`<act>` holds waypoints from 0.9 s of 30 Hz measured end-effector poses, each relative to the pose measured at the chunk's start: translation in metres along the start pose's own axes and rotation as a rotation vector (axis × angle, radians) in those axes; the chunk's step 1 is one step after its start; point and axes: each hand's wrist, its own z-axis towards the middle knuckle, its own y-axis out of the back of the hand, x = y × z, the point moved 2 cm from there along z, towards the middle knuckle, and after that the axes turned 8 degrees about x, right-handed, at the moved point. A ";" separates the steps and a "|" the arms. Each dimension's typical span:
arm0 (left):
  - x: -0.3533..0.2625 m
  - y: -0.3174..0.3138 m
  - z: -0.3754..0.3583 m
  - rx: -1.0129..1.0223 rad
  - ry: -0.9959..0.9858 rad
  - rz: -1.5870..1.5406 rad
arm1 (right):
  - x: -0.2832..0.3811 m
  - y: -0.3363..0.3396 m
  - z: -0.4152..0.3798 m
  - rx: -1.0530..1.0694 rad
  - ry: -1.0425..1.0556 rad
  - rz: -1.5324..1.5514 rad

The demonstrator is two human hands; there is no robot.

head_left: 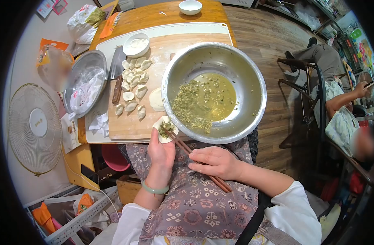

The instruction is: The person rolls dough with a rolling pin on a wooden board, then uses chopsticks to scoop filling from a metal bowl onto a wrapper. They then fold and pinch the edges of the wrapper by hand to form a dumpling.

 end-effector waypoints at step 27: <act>-0.003 0.004 0.014 -0.043 0.049 -0.044 | -0.033 0.007 0.000 -0.218 -0.434 0.238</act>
